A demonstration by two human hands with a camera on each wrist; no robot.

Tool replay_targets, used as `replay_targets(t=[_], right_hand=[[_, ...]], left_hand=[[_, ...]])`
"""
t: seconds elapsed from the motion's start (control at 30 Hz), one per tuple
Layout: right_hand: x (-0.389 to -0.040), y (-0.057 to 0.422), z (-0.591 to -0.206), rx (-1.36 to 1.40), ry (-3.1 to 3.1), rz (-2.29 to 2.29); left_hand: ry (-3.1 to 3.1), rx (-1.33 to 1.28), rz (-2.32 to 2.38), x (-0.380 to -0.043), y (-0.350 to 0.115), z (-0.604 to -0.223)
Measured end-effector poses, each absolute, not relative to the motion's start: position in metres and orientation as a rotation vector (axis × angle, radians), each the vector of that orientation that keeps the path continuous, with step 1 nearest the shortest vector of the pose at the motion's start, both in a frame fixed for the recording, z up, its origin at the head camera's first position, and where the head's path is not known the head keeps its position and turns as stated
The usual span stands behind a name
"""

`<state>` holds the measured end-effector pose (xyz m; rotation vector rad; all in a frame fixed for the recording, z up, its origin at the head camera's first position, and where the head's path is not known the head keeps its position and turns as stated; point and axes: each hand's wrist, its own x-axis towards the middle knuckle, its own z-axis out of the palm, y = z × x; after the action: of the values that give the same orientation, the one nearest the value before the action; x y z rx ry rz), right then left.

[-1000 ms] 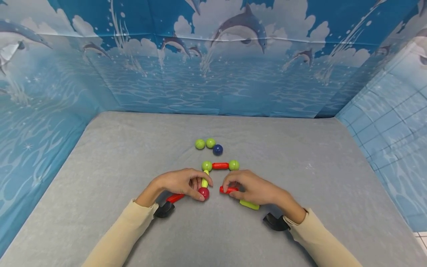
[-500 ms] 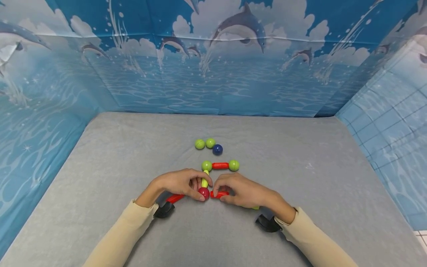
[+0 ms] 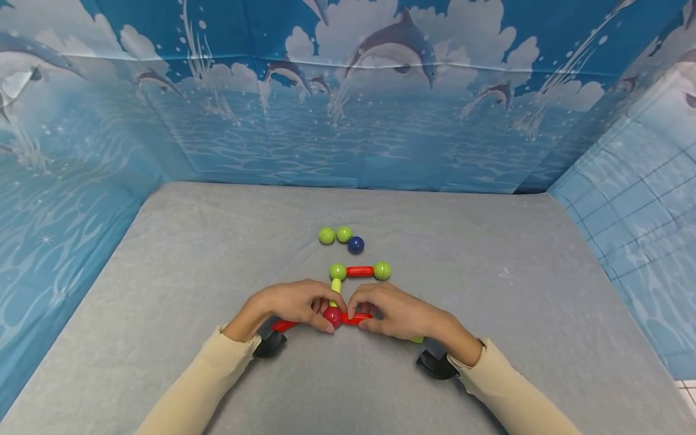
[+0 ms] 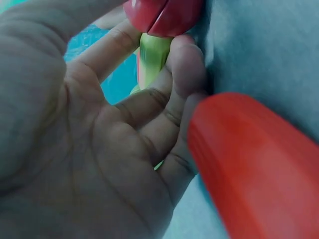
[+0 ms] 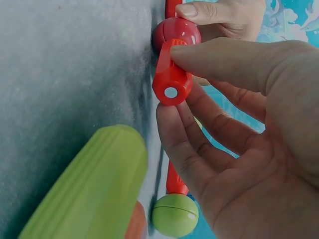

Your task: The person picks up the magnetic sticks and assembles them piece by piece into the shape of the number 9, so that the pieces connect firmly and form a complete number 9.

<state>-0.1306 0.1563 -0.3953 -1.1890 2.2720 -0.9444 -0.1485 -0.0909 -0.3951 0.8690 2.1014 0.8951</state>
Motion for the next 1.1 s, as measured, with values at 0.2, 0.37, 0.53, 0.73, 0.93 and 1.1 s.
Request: replay_targets(t=[0.2,0.37,0.53,0.73,0.93,1.1], right_hand=[[-0.132,0.156,-0.392,-1.165,2.257,-0.953],[-0.14,0.161,-0.383,-1.153,2.285,-0.98],[-0.158,0.166,-0.375,-1.112,2.359,-0.995],[-0.18,0.171,-0.378,-1.05,2.452,-1.022],[-0.199,0.172,-0.382,-0.992,2.507,-1.048],[-0.212,0.168,-0.387,-0.965,2.544,-1.043]], left_hand=[[2.095,0.872,0.903,-0.148,-0.093,-0.394],[2.091,0.873,0.898,-0.148,-0.093,-0.395],[2.085,0.86,0.889,-0.149,-0.093,-0.394],[2.086,0.845,0.88,-0.149,-0.093,-0.394],[2.085,0.847,0.871,-0.149,-0.093,-0.394],[2.083,0.845,0.879,-0.149,-0.094,-0.395]])
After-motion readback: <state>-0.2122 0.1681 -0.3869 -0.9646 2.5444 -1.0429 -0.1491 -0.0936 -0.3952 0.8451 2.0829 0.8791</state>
